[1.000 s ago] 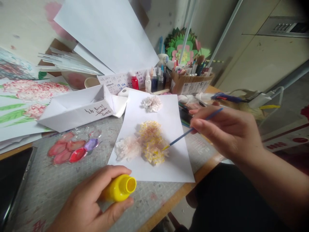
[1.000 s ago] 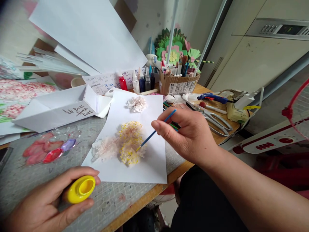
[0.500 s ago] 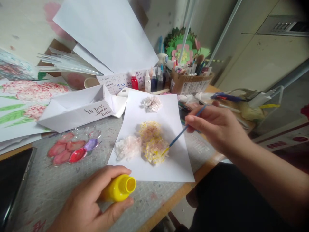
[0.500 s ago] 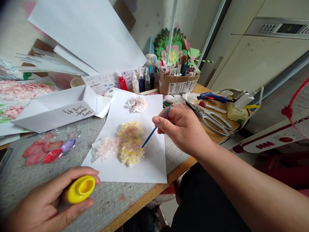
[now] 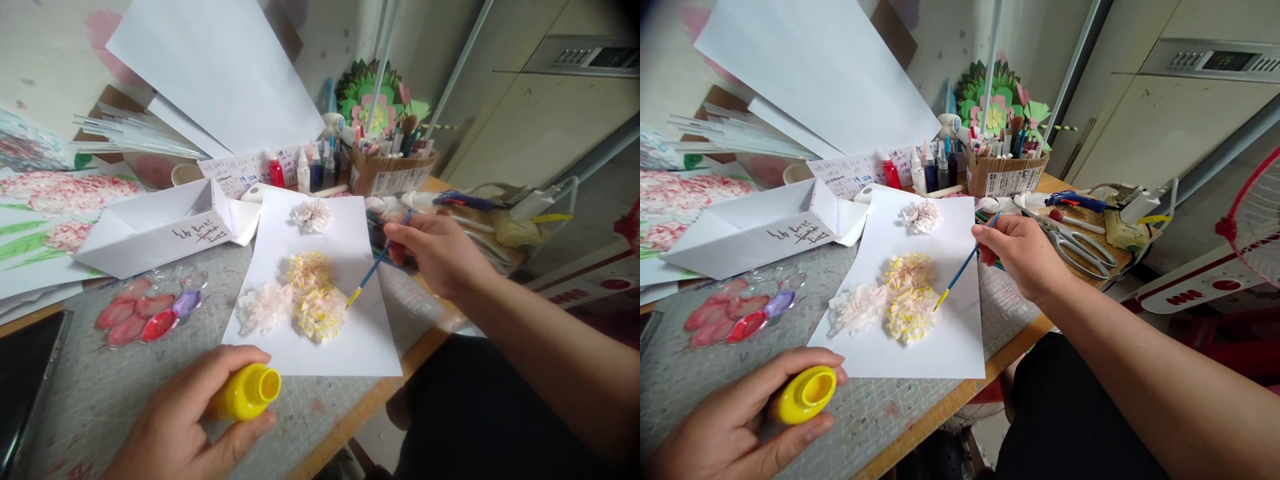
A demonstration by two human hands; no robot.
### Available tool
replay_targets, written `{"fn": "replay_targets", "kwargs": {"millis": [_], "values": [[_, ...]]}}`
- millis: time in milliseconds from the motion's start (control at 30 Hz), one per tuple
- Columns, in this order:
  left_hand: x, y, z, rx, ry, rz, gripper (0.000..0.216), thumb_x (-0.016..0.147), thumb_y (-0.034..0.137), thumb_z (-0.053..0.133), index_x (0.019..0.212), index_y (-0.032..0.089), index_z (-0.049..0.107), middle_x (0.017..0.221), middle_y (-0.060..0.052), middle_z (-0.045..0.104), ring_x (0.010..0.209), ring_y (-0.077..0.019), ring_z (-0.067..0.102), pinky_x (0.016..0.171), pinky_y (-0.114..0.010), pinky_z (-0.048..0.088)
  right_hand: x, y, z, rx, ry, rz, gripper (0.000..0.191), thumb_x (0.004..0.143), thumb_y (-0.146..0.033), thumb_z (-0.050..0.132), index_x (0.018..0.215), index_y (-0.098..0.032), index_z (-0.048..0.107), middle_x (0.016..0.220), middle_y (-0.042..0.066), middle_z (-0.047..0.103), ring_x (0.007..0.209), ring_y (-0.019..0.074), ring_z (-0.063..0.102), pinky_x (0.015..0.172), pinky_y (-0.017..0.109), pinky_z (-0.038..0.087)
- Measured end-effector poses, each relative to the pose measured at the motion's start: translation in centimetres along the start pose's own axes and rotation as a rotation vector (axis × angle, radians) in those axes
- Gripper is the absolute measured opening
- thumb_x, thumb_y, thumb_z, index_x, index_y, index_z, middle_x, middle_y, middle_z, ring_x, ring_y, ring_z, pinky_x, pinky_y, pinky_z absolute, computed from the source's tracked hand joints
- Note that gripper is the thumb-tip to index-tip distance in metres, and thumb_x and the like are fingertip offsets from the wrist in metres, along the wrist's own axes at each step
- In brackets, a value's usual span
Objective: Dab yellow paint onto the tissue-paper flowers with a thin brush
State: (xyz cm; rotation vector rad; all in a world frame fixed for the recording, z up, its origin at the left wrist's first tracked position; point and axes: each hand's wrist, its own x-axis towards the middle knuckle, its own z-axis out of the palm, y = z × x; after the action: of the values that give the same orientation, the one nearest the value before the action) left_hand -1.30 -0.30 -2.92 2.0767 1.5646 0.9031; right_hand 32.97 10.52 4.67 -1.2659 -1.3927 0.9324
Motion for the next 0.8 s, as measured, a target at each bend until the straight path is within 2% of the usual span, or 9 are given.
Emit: {"fn": "replay_targets", "kwargs": {"millis": [233,433,567,800], "values": [[0.0,0.7,-0.2,0.003,-0.006,-0.078,0.046,0.078,0.076,0.073,0.101,0.037,0.078,0.090,0.003,0.083,0.078,-0.0222,0.080,0.073,-0.020,0.064,0.0,0.2,0.2,0.055,-0.058,0.017,0.043,0.077,-0.050,0.085,0.057,-0.019,0.061,0.051,-0.001,0.061,0.047,0.0092,0.052,0.051,0.026,0.039],[-0.2,-0.4,-0.1,0.032,-0.017,0.014,0.041,0.082,0.071,0.071,0.107,0.039,0.076,0.094,0.004,0.083,0.078,-0.0225,0.081,0.072,-0.020,0.064,-0.1,0.3,0.0,0.055,-0.060,0.058,0.040,0.074,-0.048,0.084,0.055,-0.020,0.063,0.050,0.001,0.061,0.049,0.0103,0.050,0.053,0.028,0.038],[-0.2,-0.6,-0.1,0.059,-0.016,0.034,0.042,0.084,0.074,0.068,0.109,0.041,0.073,0.094,0.006,0.083,0.079,-0.0212,0.081,0.073,-0.018,0.064,-0.1,0.5,0.0,0.057,-0.084,0.065,0.037,0.074,-0.045,0.084,0.054,-0.020,0.064,0.054,0.002,0.063,0.054,0.0118,0.054,0.058,0.030,0.041],[-0.1,-0.8,-0.1,0.092,-0.030,0.027,0.046,0.086,0.076,0.064,0.110,0.038,0.073,0.096,0.004,0.083,0.080,-0.0222,0.081,0.072,-0.020,0.064,0.0,0.5,-0.1,0.076,-0.083,0.076,0.032,0.073,-0.041,0.082,0.055,-0.021,0.064,0.053,0.001,0.063,0.052,0.0120,0.054,0.058,0.030,0.039]]}}
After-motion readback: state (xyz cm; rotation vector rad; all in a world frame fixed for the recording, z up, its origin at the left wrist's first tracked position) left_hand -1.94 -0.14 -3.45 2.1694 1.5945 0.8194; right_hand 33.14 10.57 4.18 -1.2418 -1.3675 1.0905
